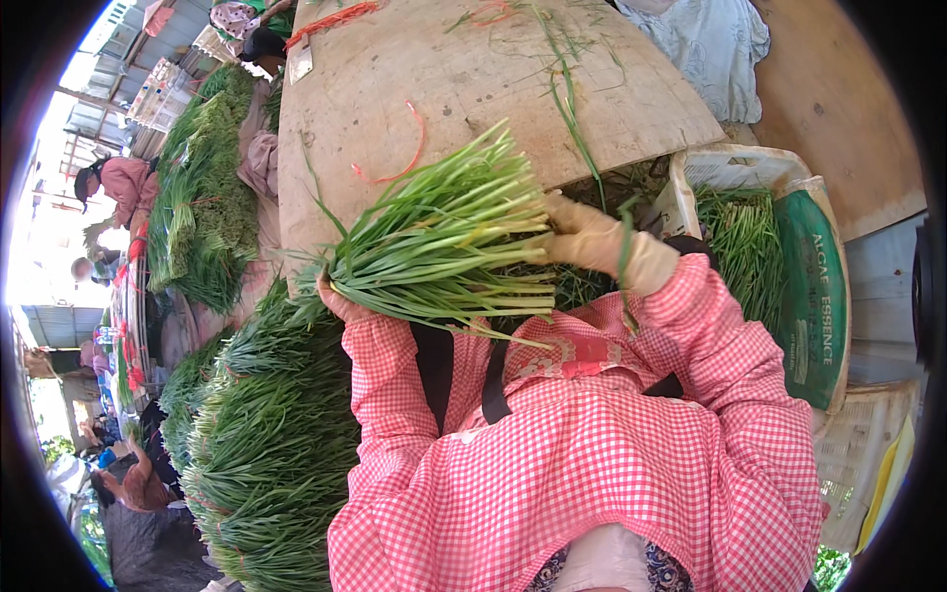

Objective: The person sorts and cleans bunches of green vegetables by hand on a wooden board, stripping away yellowed leaves and placing the finished bunches into a white crate.

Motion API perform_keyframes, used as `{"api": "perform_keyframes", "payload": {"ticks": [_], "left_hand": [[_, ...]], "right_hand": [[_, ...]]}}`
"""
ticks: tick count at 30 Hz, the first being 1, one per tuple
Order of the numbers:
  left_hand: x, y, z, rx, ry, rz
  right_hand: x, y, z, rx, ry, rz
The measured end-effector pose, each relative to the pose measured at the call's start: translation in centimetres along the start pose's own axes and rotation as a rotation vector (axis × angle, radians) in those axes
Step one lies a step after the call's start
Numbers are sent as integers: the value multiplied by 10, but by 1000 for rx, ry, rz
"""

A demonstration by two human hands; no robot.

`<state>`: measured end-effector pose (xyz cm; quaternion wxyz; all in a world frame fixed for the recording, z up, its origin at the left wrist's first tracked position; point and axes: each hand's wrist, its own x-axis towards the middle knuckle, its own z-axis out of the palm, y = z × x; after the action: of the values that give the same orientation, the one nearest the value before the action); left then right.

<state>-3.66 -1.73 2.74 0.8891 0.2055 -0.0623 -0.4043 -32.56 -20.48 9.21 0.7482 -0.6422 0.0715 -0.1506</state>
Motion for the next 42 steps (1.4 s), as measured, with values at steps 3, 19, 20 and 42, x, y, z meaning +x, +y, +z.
{"api": "perform_keyframes", "payload": {"ticks": [3,19,20,42], "left_hand": [[-5,2,10,18,-12,-2],[0,17,-19,139,-209,-129],[-1,12,-16,93,-179,-119],[7,17,-17,60,87,60]], "right_hand": [[5,18,22,325,53,153],[-19,41,-45,118,48,150],[-12,48,-37,210,-7,113],[-37,5,-11,-201,195,91]]}}
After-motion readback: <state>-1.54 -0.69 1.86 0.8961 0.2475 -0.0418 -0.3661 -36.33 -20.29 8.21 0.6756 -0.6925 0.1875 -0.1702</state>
